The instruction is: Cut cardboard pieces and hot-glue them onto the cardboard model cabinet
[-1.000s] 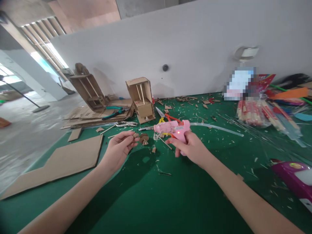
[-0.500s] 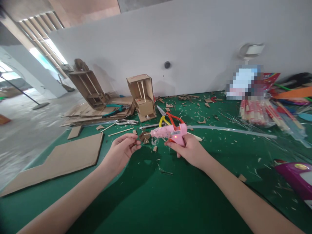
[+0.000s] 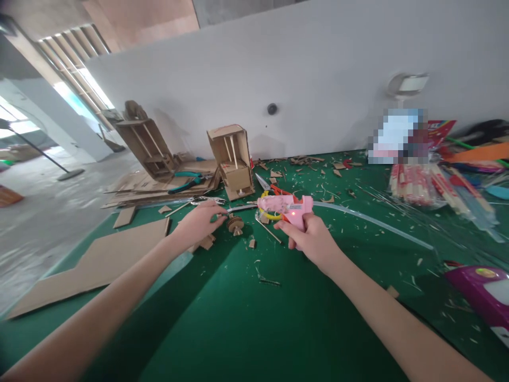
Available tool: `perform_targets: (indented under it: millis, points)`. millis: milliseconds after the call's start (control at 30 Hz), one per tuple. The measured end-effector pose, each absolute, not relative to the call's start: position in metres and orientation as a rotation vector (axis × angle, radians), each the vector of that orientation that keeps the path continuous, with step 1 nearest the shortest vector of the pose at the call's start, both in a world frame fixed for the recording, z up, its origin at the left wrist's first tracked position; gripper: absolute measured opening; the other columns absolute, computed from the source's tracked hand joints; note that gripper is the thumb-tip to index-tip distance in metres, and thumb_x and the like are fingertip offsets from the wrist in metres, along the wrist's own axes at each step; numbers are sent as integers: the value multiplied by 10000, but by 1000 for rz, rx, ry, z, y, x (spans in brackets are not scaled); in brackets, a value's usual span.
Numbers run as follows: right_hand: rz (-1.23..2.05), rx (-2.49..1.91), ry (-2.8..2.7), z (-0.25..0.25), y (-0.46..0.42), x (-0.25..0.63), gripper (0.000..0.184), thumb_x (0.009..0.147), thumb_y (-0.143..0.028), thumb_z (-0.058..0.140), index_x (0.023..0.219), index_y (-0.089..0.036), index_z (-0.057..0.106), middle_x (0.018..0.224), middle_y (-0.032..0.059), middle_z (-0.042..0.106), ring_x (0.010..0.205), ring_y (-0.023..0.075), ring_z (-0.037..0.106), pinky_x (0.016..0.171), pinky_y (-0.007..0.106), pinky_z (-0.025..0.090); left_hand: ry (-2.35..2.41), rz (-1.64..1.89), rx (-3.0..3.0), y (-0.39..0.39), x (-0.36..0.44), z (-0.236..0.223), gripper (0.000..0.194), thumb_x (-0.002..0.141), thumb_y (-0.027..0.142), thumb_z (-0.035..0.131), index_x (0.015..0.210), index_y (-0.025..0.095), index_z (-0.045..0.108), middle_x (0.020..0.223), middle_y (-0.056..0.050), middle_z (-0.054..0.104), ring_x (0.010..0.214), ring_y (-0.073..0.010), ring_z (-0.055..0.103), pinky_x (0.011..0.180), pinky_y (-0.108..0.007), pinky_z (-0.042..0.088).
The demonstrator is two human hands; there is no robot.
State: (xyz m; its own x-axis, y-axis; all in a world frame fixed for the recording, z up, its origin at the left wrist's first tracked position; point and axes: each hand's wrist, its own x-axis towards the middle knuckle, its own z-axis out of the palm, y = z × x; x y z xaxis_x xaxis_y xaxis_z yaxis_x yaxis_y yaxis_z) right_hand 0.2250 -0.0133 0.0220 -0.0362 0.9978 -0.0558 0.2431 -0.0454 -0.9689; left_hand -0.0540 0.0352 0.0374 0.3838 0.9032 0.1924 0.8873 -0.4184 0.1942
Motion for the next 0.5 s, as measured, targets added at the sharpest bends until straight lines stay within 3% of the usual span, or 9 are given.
perform_targets:
  millis: [233, 400, 500]
  points:
    - [1128, -1456, -1468, 21, -13, 226, 322, 741, -485, 663, 796, -168, 650, 492, 7, 572, 476, 137, 503, 437, 263, 384, 1652, 518, 2490, 49, -40, 35, 131, 765, 207, 551, 733, 195, 677, 803, -56, 655, 830, -226, 615, 740, -314, 473]
    - [1147, -1462, -1450, 21, -12, 226, 319, 743, -483, 660, 780, -167, 635, 519, 20, 594, 494, 139, 513, 446, 262, 382, 1600, 798, 2235, 39, -42, 47, 172, 814, 251, 478, 785, 175, 629, 743, -58, 670, 659, -172, 614, 616, -281, 478]
    - [1153, -1425, -1466, 21, -13, 227, 321, 763, -485, 643, 774, -165, 633, 517, 14, 589, 489, 129, 505, 448, 258, 375, 1221, 1163, 1668, 27, -35, 53, 190, 822, 340, 534, 794, 158, 583, 735, -48, 648, 505, -101, 539, 467, -224, 414]
